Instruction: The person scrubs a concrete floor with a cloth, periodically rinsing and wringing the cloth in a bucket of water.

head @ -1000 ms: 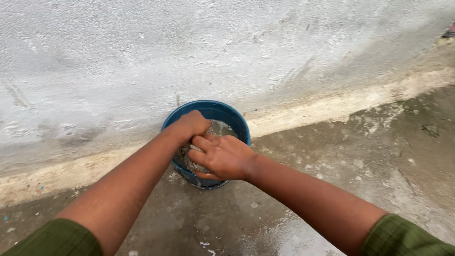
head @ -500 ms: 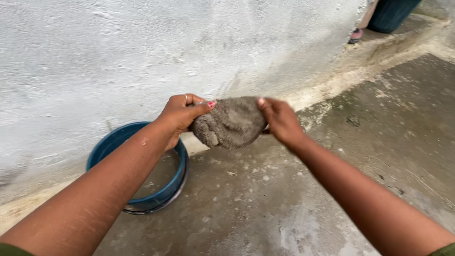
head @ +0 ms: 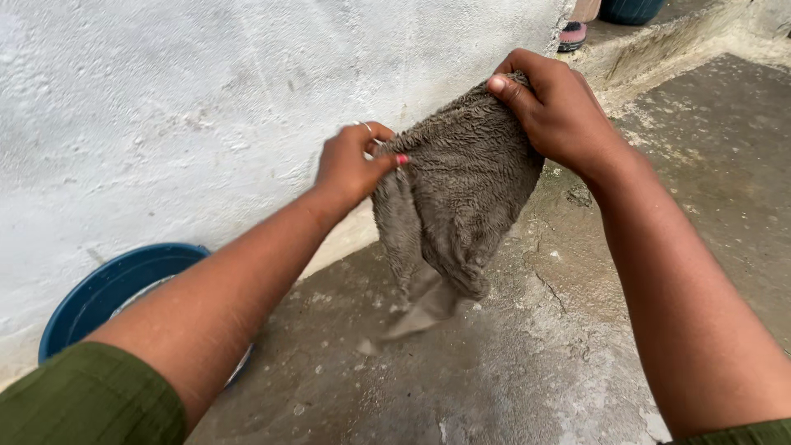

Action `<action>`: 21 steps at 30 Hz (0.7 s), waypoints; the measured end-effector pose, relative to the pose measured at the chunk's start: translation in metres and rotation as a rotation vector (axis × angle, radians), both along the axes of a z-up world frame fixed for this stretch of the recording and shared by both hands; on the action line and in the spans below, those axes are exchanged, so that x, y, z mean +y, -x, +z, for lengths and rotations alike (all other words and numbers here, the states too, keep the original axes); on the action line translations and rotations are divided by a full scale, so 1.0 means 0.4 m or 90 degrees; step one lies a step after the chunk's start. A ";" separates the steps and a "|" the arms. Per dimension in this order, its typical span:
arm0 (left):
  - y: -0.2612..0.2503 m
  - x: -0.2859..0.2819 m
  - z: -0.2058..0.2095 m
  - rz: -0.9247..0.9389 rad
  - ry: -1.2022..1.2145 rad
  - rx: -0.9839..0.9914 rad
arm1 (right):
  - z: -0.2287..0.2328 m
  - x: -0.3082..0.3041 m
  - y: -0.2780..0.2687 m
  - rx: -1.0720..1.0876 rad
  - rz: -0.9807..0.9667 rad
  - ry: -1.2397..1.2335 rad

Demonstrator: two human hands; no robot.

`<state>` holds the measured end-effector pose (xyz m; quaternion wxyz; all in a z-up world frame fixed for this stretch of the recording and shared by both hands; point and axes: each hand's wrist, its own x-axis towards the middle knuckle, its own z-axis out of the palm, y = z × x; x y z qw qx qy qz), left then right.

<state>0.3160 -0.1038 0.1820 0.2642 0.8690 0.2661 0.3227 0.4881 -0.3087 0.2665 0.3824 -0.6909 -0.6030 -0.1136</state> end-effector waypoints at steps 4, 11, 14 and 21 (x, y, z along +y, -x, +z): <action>-0.095 0.045 0.074 0.028 -0.094 -0.085 | 0.003 -0.003 -0.097 0.081 -0.045 -0.065; -0.288 0.019 0.255 -0.003 -0.251 -0.237 | 0.021 -0.042 -0.272 0.290 0.220 -0.365; -0.293 -0.043 0.258 -0.099 -0.008 -0.153 | -0.022 -0.058 -0.261 0.351 0.150 -0.325; -0.224 -0.148 0.199 -0.395 0.033 0.216 | -0.060 -0.065 -0.130 0.221 -0.016 -0.115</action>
